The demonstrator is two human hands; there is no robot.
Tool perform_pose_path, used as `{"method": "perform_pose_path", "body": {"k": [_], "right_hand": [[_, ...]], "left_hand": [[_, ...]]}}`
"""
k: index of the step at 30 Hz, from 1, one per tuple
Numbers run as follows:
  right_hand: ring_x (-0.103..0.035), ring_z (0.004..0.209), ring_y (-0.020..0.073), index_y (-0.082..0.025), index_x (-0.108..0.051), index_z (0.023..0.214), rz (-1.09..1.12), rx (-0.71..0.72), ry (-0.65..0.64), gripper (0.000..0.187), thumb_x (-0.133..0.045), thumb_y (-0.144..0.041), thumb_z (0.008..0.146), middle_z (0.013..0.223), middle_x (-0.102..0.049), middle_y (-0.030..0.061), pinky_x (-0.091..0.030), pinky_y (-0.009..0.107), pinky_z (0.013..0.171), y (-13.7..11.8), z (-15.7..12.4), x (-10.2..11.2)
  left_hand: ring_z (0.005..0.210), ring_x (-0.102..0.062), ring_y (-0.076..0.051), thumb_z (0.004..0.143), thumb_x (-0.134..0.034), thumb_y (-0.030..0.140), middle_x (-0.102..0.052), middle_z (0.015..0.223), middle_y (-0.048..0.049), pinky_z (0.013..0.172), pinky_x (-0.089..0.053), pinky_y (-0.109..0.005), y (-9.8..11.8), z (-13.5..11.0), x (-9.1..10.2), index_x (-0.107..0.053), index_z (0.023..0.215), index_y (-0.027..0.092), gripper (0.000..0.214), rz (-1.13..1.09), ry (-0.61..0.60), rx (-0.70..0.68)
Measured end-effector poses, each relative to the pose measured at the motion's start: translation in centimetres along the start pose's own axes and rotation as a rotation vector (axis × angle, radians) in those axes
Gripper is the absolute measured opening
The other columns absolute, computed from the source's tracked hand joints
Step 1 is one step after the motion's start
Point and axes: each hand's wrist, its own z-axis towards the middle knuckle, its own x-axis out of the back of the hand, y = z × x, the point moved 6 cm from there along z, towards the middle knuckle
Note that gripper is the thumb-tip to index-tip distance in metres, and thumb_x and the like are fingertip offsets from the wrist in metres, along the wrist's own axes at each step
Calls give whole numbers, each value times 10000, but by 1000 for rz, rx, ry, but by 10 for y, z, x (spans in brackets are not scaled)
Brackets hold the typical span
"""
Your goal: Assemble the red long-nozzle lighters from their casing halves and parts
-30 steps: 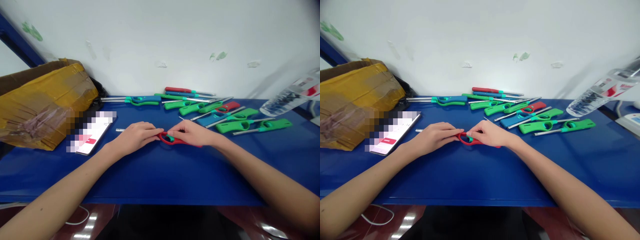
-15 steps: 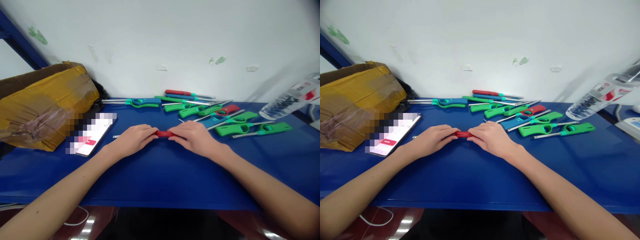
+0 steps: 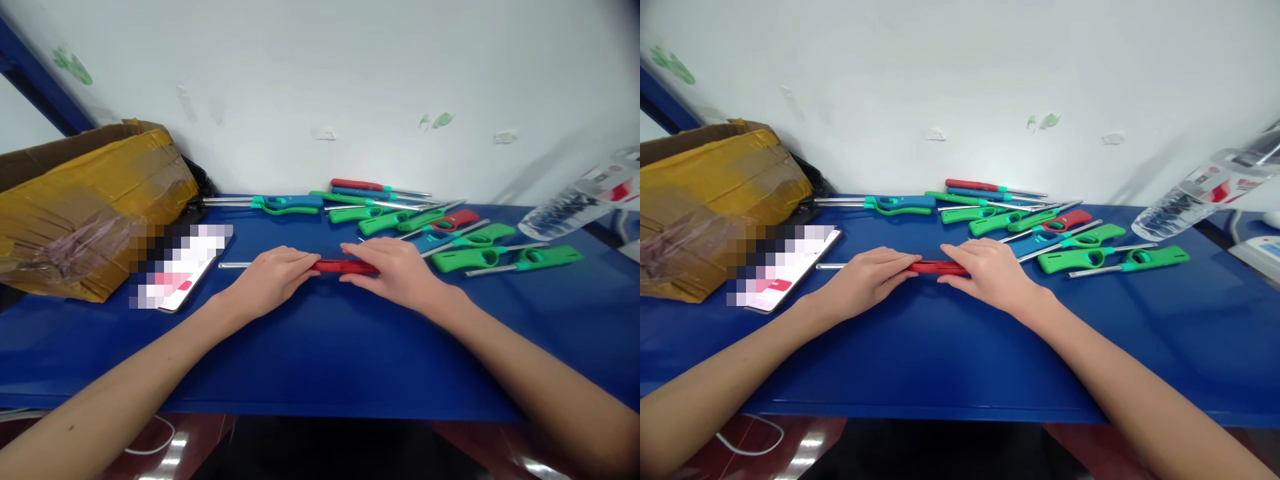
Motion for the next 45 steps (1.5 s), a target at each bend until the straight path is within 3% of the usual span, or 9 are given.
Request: {"method": "perform_pose_path", "body": {"k": [4, 8, 11, 16, 23, 31, 35, 40, 45], "right_hand": [[-714, 750, 211, -165, -729, 1038, 77, -22, -53, 247, -636, -355, 910, 862, -769, 69, -533, 316, 718, 5, -2, 3], [-698, 711, 208, -175, -734, 987, 79, -26, -56, 233, -600, -359, 932, 813, -760, 64, -523, 324, 700, 4, -1, 1], [-703, 819, 227, -170, -714, 1053, 95, -55, -84, 239, -611, -342, 924, 939, -761, 79, -531, 343, 764, 5, -2, -6], [-651, 998, 236, -170, -640, 1220, 263, -136, -235, 365, -613, -371, 916, 1113, -704, 94, -533, 360, 870, 10, -5, -22], [-647, 985, 218, -210, -704, 1169, 412, -233, -225, 307, -671, -299, 877, 1091, -701, 74, -536, 351, 890, 13, -6, -23], [-676, 991, 253, -159, -693, 1196, 200, -71, -255, 326, -523, -321, 969, 1143, -717, 114, -524, 415, 944, 5, -4, -19], [-670, 1005, 254, -146, -683, 1200, 197, -81, -274, 337, -482, -309, 985, 1149, -711, 123, -527, 410, 933, 5, -3, -19], [-657, 993, 223, -198, -678, 1201, 401, -223, -260, 300, -511, -281, 967, 1091, -720, 83, -530, 352, 880, 14, 0, -18], [-672, 939, 220, -189, -705, 1143, 536, -361, -171, 287, -578, -325, 924, 1061, -733, 76, -532, 323, 827, 27, 1, -13]], "left_hand": [[911, -701, -220, 1004, -461, 300, -734, 1088, -85, 808, -548, -347, -5, -2, -1, -649, 1148, 153, 279, -17, -30, 42], [943, -692, -234, 995, -476, 308, -721, 1116, -97, 826, -551, -362, -8, -3, -3, -653, 1157, 143, 290, -49, -39, 70], [939, -681, -231, 976, -518, 313, -718, 1079, -108, 814, -553, -351, -13, -4, -7, -646, 1184, 130, 306, -93, -55, 109], [980, -623, -221, 943, -574, 278, -694, 1063, -97, 853, -523, -345, -18, -3, -10, -653, 1164, 135, 274, -186, -80, 136], [961, -578, -234, 863, -648, 510, -665, 1045, -77, 840, -487, -364, -22, -2, -15, -681, 1140, 188, 426, -231, -198, 261], [943, -552, -229, 863, -662, 483, -648, 1022, -63, 827, -450, -352, -22, 1, -19, -696, 1068, 206, 347, -255, -256, 301], [934, -550, -227, 859, -659, 500, -647, 1026, -57, 824, -449, -352, -22, 1, -20, -693, 1070, 216, 356, -263, -268, 318], [954, -568, -226, 847, -669, 511, -654, 1053, -64, 838, -466, -341, -24, -2, -20, -627, 1215, 214, 476, -245, -227, 321], [977, -603, -234, 830, -686, 504, -665, 1041, -68, 866, -491, -364, -29, -6, -19, -388, 1461, 222, 753, -253, -205, 363]]}}
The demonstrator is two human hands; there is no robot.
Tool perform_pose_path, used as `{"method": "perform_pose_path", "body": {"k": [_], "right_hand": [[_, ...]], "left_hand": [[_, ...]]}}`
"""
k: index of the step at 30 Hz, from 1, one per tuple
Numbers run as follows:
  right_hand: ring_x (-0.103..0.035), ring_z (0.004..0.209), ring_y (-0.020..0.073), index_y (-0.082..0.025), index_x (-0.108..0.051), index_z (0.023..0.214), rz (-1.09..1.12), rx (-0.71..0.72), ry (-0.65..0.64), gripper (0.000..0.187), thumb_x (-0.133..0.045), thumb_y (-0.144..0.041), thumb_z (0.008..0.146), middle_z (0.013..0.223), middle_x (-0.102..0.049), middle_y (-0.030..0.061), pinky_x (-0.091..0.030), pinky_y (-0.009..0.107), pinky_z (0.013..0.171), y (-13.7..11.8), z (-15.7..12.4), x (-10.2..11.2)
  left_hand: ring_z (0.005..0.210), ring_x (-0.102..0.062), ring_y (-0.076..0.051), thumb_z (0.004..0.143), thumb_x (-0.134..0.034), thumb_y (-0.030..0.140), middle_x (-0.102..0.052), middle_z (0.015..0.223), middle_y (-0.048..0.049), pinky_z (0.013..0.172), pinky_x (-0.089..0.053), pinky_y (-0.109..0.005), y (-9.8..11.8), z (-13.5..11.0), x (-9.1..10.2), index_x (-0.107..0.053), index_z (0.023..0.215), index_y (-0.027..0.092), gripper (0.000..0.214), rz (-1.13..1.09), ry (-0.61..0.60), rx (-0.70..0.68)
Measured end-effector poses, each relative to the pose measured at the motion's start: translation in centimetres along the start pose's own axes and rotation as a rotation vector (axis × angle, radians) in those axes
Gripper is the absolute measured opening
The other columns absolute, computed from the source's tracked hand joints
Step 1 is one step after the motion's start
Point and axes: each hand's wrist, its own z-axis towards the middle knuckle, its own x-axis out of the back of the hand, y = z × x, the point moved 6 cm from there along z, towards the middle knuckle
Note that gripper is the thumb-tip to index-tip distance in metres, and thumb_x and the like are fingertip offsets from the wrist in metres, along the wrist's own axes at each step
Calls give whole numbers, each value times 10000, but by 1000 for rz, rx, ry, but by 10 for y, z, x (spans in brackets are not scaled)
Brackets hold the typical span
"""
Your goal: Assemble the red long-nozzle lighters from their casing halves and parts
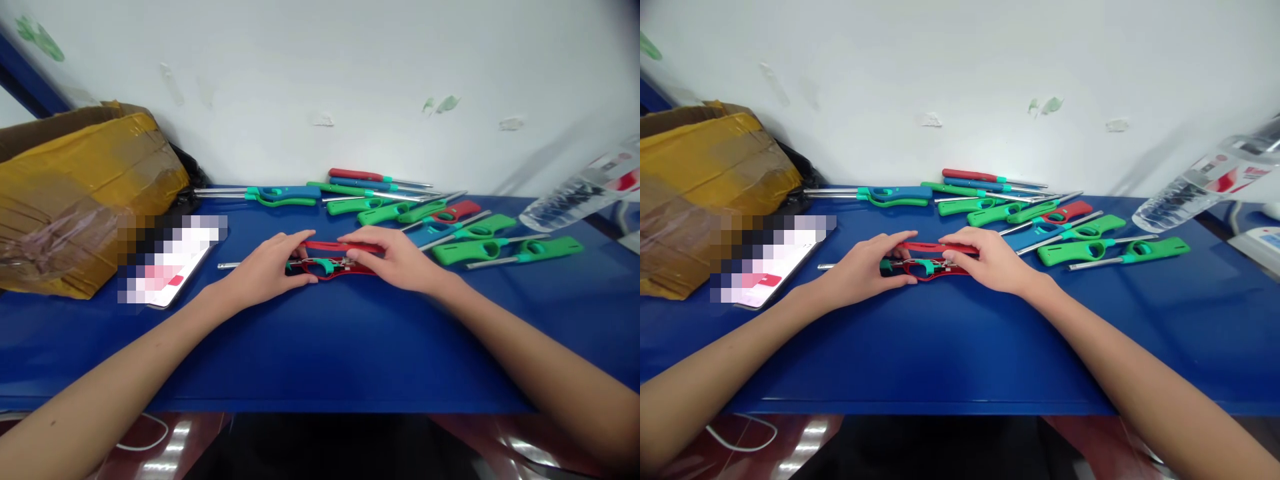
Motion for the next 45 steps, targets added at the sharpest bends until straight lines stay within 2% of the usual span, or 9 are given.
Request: {"method": "perform_pose_path", "body": {"k": [4, 11, 12, 14, 16, 19, 28, 35, 45], "right_hand": [[-671, 872, 210, -185, -723, 1110, 41, -71, 37, 312, -533, -367, 942, 1002, -741, 60, -526, 314, 785, 6, 1, 5], [-636, 687, 182, -165, -747, 1050, 93, -188, 41, 383, -519, -453, 942, 813, -723, 25, -486, 274, 600, 21, -2, 6], [-636, 682, 183, -165, -746, 1051, 101, -198, 42, 390, -517, -462, 942, 803, -720, 24, -487, 276, 596, 22, -2, 5], [-655, 723, 195, -170, -741, 1059, 117, -204, 59, 380, -523, -458, 940, 853, -733, 31, -512, 293, 634, 24, -3, 6], [-679, 811, 216, -180, -731, 1073, 120, -184, 92, 346, -530, -429, 940, 957, -744, 45, -539, 323, 709, 24, -4, 7], [-679, 953, 234, -196, -706, 1115, 71, -121, 140, 297, -524, -356, 943, 1093, -724, 63, -544, 367, 837, 19, -5, 10], [-617, 1071, 294, -192, -671, 1189, -307, 73, 136, 315, -564, -254, 899, 1163, -678, 125, -506, 489, 943, 9, -7, 9], [-636, 1025, 285, -181, -708, 1110, -339, 99, 150, 265, -588, -228, 879, 1084, -720, 112, -501, 472, 933, 9, -5, 16], [-620, 1117, 297, -211, -703, 1132, -319, 123, 13, 311, -558, -171, 859, 1077, -740, 70, -501, 493, 972, 16, 3, 5]], "left_hand": [[920, -641, -204, 807, -719, 444, -682, 1012, -38, 875, -508, -365, -3, 0, 3, -167, 1542, 245, 940, -111, 0, 24], [905, -650, -187, 811, -713, 423, -698, 1006, -30, 896, -512, -365, -5, -1, 10, -121, 1557, 228, 972, -162, -30, 19], [911, -648, -192, 811, -713, 430, -698, 1024, -39, 881, -516, -362, -6, -1, 11, -143, 1554, 224, 959, -145, -26, 22], [959, -634, -210, 826, -695, 454, -690, 1074, -62, 862, -520, -360, -6, -2, 15, -349, 1492, 224, 785, -85, -12, 7], [1016, -614, -230, 860, -653, 471, -678, 1118, -77, 863, -518, -363, -6, -2, 17, -604, 1292, 228, 498, -27, -13, -31], [1022, -613, -230, 898, -614, 443, -684, 1105, -75, 874, -515, -360, -4, -2, 17, -738, 1052, 234, 287, -2, -42, -78], [922, -640, -205, 898, -651, 336, -743, 957, -63, 817, -542, -331, 16, -5, 19, -747, 1071, 238, 221, -107, -86, -245], [943, -631, -208, 924, -617, 280, -736, 986, -62, 841, -529, -347, 18, -8, 18, -750, 1053, 236, 191, -46, -100, -300], [942, -638, -206, 924, -607, 296, -718, 995, -67, 838, -524, -339, 21, -9, 16, -707, 1051, 201, 187, 3, -109, -235]]}}
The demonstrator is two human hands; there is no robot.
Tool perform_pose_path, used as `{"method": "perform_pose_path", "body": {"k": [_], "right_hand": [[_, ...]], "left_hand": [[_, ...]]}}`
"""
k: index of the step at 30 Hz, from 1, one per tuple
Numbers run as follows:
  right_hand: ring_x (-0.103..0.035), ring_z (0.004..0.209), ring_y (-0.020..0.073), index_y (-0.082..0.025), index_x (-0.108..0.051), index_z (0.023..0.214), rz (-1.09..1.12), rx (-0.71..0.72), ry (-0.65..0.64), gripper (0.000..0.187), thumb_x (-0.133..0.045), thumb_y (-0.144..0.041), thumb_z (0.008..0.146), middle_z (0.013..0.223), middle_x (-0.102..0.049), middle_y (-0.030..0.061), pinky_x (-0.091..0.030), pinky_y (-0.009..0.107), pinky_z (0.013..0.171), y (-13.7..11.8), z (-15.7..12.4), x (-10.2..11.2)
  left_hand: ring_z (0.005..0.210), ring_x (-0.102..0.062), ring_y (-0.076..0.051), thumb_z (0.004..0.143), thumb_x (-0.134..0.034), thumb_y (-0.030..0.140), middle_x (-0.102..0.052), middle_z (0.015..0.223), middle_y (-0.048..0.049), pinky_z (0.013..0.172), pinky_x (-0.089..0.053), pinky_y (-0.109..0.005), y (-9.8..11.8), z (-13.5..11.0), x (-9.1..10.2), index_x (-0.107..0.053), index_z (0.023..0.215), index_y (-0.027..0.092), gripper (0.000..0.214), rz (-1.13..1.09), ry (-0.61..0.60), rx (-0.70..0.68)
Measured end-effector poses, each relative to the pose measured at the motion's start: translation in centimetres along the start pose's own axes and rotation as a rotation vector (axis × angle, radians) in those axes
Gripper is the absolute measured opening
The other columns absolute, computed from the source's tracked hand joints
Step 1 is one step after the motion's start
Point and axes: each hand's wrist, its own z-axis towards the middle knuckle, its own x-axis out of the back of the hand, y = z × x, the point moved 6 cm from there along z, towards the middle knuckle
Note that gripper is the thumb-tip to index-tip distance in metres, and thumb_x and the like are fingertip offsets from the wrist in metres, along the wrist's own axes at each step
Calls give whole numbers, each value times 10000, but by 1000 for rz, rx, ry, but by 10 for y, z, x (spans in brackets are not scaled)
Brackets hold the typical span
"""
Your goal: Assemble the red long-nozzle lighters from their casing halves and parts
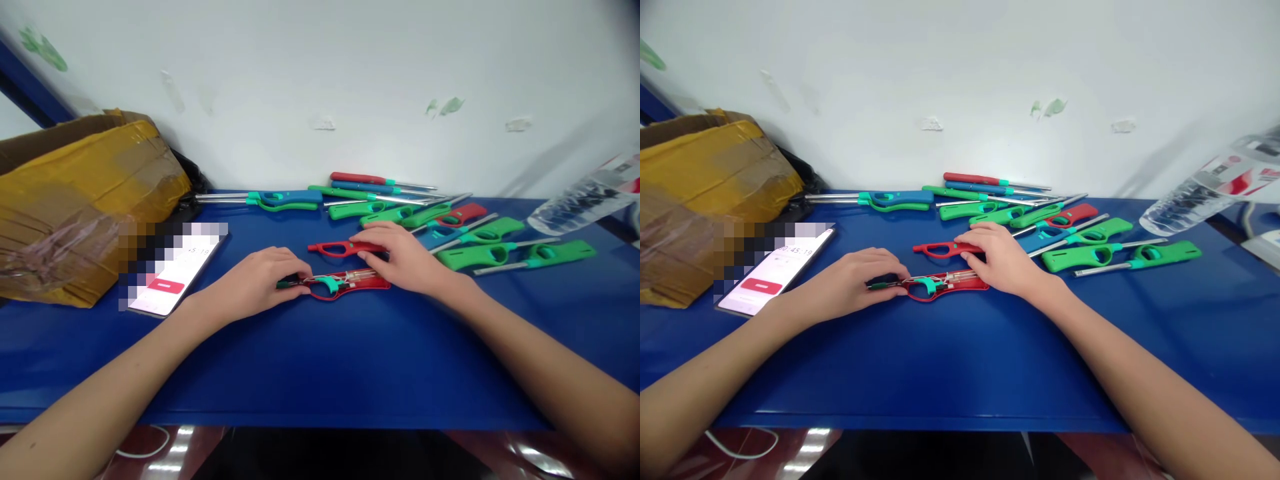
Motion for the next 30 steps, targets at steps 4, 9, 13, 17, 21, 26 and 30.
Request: {"method": "perform_pose_path", "body": {"k": [4, 9, 13, 17, 21, 26, 30], "right_hand": [[-584, 1196, 289, -219, -704, 1125, 17, 4, 46, 328, -524, -130, 866, 1156, -718, 62, -486, 507, 1019, -3, 0, 4], [-605, 1143, 260, -235, -724, 1060, 117, 119, 80, 208, -573, -252, 917, 1111, -721, 69, -487, 469, 1023, -32, -5, 7], [-605, 1139, 248, -234, -728, 1010, 180, 172, -28, 173, -580, -261, 925, 1094, -718, 70, -487, 437, 1019, -48, -9, -6], [-628, 1099, 231, -217, -690, 1003, 258, 106, -97, 150, -555, -237, 940, 1078, -713, 76, -502, 405, 992, -50, -9, -13], [-616, 1097, 222, -223, -635, 1048, 309, 56, -164, 158, -513, -198, 950, 1111, -689, 78, -487, 417, 998, -51, -7, -15], [-599, 1119, 220, -205, -609, 1057, 287, 90, -210, 164, -488, -177, 950, 1131, -671, 88, -450, 429, 1033, -54, -6, -18], [-563, 1180, 238, -192, -608, 1012, 214, 103, -198, 146, -477, -189, 947, 1194, -651, 106, -426, 452, 1068, -56, -6, -19]], "left_hand": [[972, -618, -207, 942, -581, 281, -701, 1017, -68, 870, -506, -340, 3, -2, -3, -694, 1075, 199, 193, 16, 3, -19], [974, -609, -208, 963, -542, 257, -692, 1038, -74, 871, -501, -341, 5, -3, -5, -707, 1071, 203, 204, 38, 11, -40], [951, -611, -214, 976, -519, 273, -703, 1022, -73, 850, -500, -353, 7, -2, -6, -712, 1072, 203, 226, 81, 14, -64], [934, -607, -207, 980, -513, 273, -700, 1022, -71, 844, -499, -350, 8, -2, -6, -717, 1079, 203, 237, 82, 10, -72], [933, -604, -197, 974, -526, 268, -695, 1033, -65, 849, -497, -335, 6, -2, -7, -715, 1101, 218, 233, 41, 3, -48], [951, -592, -191, 971, -533, 258, -687, 1047, -63, 851, -491, -314, 5, -2, -7, -707, 1124, 215, 236, 1, -14, -38], [937, -592, -187, 976, -526, 258, -697, 1048, -57, 858, -479, -320, 8, -2, -6, -713, 1082, 198, 223, 47, -18, -86]]}}
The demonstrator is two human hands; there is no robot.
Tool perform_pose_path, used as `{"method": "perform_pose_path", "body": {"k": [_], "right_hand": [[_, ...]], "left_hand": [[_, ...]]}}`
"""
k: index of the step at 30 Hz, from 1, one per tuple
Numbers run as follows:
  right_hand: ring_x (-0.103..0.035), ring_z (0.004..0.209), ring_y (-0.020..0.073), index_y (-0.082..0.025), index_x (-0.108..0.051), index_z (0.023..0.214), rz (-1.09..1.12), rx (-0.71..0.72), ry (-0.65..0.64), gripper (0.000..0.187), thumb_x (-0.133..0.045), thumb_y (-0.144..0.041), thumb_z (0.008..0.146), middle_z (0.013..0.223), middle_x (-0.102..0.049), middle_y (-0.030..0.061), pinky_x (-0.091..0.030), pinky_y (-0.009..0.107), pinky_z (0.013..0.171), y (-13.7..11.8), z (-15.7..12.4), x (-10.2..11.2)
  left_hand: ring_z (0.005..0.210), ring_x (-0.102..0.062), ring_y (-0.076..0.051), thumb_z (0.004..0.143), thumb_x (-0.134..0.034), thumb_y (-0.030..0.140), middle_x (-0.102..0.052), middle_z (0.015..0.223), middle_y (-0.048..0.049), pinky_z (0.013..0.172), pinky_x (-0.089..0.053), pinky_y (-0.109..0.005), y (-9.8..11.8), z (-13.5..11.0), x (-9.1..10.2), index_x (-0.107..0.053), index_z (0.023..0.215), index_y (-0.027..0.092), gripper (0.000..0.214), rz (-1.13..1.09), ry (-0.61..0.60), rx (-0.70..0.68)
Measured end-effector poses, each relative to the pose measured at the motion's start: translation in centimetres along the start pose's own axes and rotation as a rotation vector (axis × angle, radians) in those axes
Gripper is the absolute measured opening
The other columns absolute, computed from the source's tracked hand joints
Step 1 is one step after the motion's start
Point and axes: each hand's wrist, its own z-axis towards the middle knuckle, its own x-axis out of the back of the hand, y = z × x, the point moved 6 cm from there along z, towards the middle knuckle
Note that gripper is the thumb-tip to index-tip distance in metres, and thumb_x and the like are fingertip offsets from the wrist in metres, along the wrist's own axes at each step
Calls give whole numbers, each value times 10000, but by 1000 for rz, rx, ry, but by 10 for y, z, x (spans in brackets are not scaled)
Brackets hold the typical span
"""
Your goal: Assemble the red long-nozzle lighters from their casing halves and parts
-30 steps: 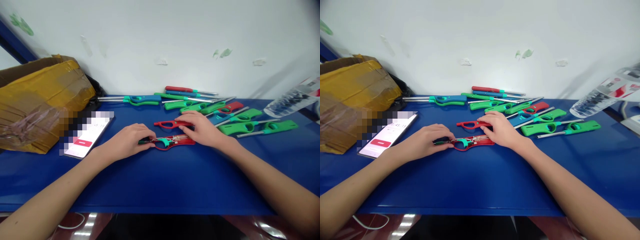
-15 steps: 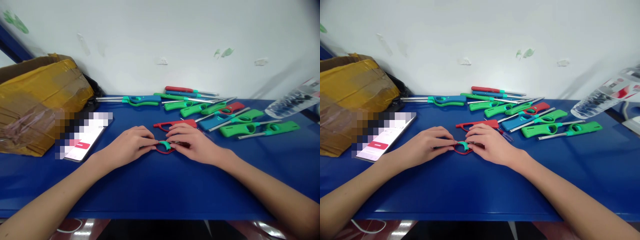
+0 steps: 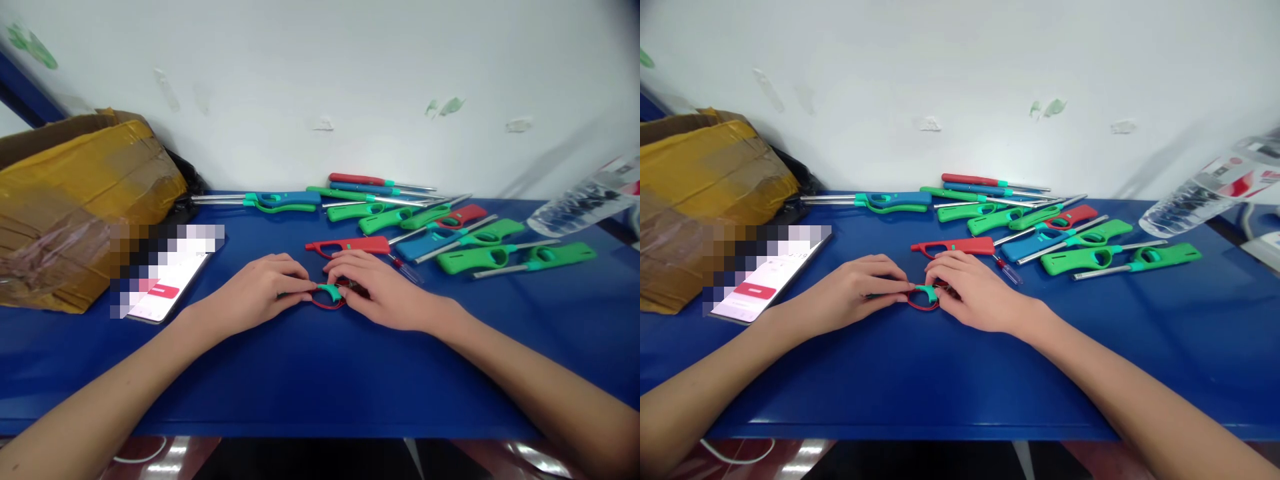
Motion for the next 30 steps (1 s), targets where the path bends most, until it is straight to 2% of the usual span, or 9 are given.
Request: {"method": "perform_pose_path", "body": {"k": [6, 8, 11, 13, 19, 25, 30], "right_hand": [[-517, 1264, 244, -198, -615, 972, -83, 16, 41, 135, -497, -164, 915, 1228, -652, 92, -417, 442, 1093, -4, -1, -1], [-512, 1277, 254, -199, -623, 972, -110, 13, 59, 98, -554, -227, 909, 1220, -660, 88, -424, 443, 1091, -4, -1, -1], [-524, 1263, 276, -191, -633, 991, -185, 16, 71, 204, -606, -374, 905, 1214, -665, 97, -437, 461, 1079, -7, 0, -2], [-526, 1259, 289, -174, -640, 999, -251, 24, 66, 256, -581, -410, 920, 1208, -664, 109, -438, 468, 1078, -10, 1, -4], [-536, 1238, 334, -120, -648, 970, -402, 57, 68, 273, -531, -365, 945, 1171, -661, 160, -426, 505, 1080, -19, 3, -9], [-570, 1185, 290, -175, -605, 945, -286, 10, 128, 220, -583, -392, 920, 1129, -669, 129, -494, 461, 996, -14, -3, -5], [-588, 1139, 268, -181, -594, 958, -214, 22, 155, 195, -605, -370, 911, 1125, -663, 126, -506, 433, 963, -12, -3, -2]], "left_hand": [[964, -584, -192, 981, -513, 240, -694, 1079, -44, 859, -470, -321, 2, 0, -2, -707, 1073, 209, 218, 53, -23, -15], [973, -576, -193, 979, -514, 239, -682, 1080, -53, 876, -471, -321, 1, 0, -2, -701, 1075, 196, 215, 34, -28, 13], [997, -563, -201, 978, -511, 230, -662, 1085, -66, 899, -471, -333, 2, 0, -2, -697, 1068, 180, 213, 28, -44, 36], [1020, -553, -212, 975, -513, 231, -653, 1092, -73, 909, -471, -348, 4, 0, -1, -696, 1065, 172, 212, 41, -51, 38], [1035, -556, -224, 975, -507, 221, -651, 1079, -74, 912, -477, -373, 6, -1, -2, -718, 1041, 188, 223, 37, -48, 51], [1001, -609, -196, 911, -618, 217, -674, 1036, -67, 889, -500, -319, -3, 0, 3, -705, 1018, 174, 144, -104, 25, 120], [1000, -616, -191, 902, -632, 232, -666, 1076, -66, 883, -506, -310, -8, -2, 7, -710, 1063, 191, 184, -111, 50, 136]]}}
